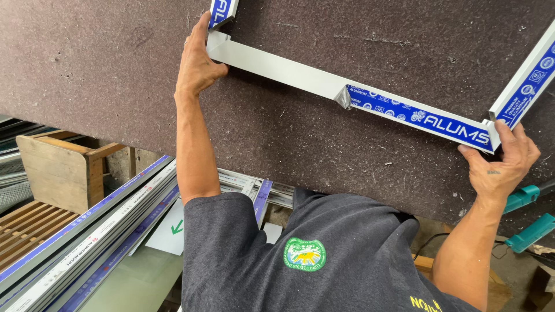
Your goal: The person assembles a white aluminum window frame by joining corner pieces and securing them with a power drill. They then attach a long aluminum profile to the frame and use pliers to manipulate small metal components.
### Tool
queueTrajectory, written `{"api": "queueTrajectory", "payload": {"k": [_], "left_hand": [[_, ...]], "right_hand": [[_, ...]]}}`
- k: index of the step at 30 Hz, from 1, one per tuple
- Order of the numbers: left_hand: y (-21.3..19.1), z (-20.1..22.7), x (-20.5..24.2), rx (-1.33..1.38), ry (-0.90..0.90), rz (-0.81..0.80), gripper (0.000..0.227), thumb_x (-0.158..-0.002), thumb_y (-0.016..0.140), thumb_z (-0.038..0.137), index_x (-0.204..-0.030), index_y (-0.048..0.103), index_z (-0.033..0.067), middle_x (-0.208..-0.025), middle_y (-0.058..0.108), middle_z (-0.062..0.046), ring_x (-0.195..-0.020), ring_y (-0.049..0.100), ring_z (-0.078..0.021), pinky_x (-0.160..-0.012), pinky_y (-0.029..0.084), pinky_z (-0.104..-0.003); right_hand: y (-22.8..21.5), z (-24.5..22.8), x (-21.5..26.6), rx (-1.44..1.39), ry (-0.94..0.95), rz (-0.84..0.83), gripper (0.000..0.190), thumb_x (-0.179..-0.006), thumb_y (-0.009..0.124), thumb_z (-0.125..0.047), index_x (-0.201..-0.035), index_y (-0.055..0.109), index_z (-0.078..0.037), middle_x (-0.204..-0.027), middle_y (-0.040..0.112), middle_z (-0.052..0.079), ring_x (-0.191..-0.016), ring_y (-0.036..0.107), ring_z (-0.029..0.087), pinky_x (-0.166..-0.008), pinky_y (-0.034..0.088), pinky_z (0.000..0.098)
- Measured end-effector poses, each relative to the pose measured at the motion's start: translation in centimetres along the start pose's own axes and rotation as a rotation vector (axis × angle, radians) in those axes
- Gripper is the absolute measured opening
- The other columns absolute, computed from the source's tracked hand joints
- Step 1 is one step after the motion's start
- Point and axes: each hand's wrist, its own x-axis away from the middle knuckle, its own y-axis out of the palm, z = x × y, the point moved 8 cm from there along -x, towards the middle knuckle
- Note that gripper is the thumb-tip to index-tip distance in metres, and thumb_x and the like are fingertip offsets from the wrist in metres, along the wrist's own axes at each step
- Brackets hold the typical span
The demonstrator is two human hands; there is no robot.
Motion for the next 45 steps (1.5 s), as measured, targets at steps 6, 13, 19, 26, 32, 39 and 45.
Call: {"api": "queueTrajectory", "payload": {"k": [6,13,19,26,32,39,45], "left_hand": [[-0.6,-0.5,-0.2,0.236,-0.21,-0.111,0.109,-0.057,0.085,-0.002,-0.157,0.044,0.0108,-0.13,0.068,-0.005,-0.112,0.07,-0.0206,-0.096,0.059,-0.037],[-0.9,0.3,-0.7,0.124,-0.091,-0.102,0.107,-0.054,0.094,-0.001,-0.152,0.051,0.009,-0.131,0.068,-0.002,-0.108,0.07,-0.0208,-0.094,0.057,-0.035],[-1.5,0.9,-0.3,0.281,-0.155,-0.119,0.104,-0.06,0.091,-0.003,-0.154,0.046,0.0075,-0.143,0.058,-0.006,-0.112,0.069,-0.0211,-0.087,0.061,-0.036],[-1.7,-0.5,-0.3,0.531,-0.043,-0.152,0.093,-0.065,0.082,-0.003,-0.149,0.044,-0.0016,-0.142,0.061,-0.019,-0.103,0.074,-0.0245,-0.092,0.062,-0.038],[-0.1,-4.1,-1.4,0.523,-0.408,0.155,0.03,-0.099,0.068,0.016,-0.121,0.076,-0.0017,-0.096,0.075,-0.015,-0.075,0.062,-0.017,-0.065,0.052,-0.032],[0.2,-3.1,-0.9,0.629,-0.442,0.086,0.031,-0.103,0.062,0.024,-0.114,0.075,-0.0017,-0.091,0.077,-0.007,-0.076,0.07,-0.0122,-0.069,0.057,-0.027],[0.6,-4.3,-0.6,0.758,-0.432,0.091,0.029,-0.101,0.064,0.022,-0.115,0.075,-0.0005,-0.095,0.076,-0.007,-0.079,0.07,-0.0114,-0.071,0.059,-0.028]], "right_hand": [[0.2,0.6,0.0,-0.032,0.049,-0.006,0.076,-0.079,0.099,-0.015,-0.145,0.063,-0.007,-0.156,0.056,0.012,-0.145,0.043,0.028,-0.121,0.045,0.0386],[-0.3,-0.3,-0.2,0.007,-0.002,0.022,0.074,-0.08,0.1,-0.014,-0.143,0.062,-0.006,-0.152,0.054,0.013,-0.143,0.044,0.026,-0.114,0.05,0.0365],[0.0,0.5,0.0,-0.048,0.057,0.003,0.073,-0.081,0.1,-0.013,-0.144,0.063,-0.007,-0.154,0.054,0.013,-0.138,0.046,0.026,-0.106,0.051,0.0342],[-0.2,0.4,-0.1,-0.034,0.065,-0.006,0.074,-0.082,0.101,-0.012,-0.145,0.063,-0.007,-0.154,0.054,0.012,-0.138,0.046,0.025,-0.104,0.053,0.0331],[-0.6,-0.3,-0.5,-0.082,0.104,-0.011,0.074,-0.081,0.099,-0.008,-0.146,0.063,-0.006,-0.154,0.053,0.012,-0.141,0.047,0.026,-0.103,0.059,0.0312],[-1.0,0.2,-0.6,-0.106,0.121,-0.014,0.067,-0.082,0.097,-0.005,-0.142,0.065,-0.007,-0.154,0.055,0.011,-0.138,0.051,0.024,-0.097,0.06,0.0304],[-3.7,-5.1,-3.5,-0.02,0.129,0.015,0.061,-0.078,0.095,-0.015,-0.133,0.07,-0.007,-0.148,0.056,0.017,-0.13,0.051,0.032,-0.095,0.054,0.0404]]}}
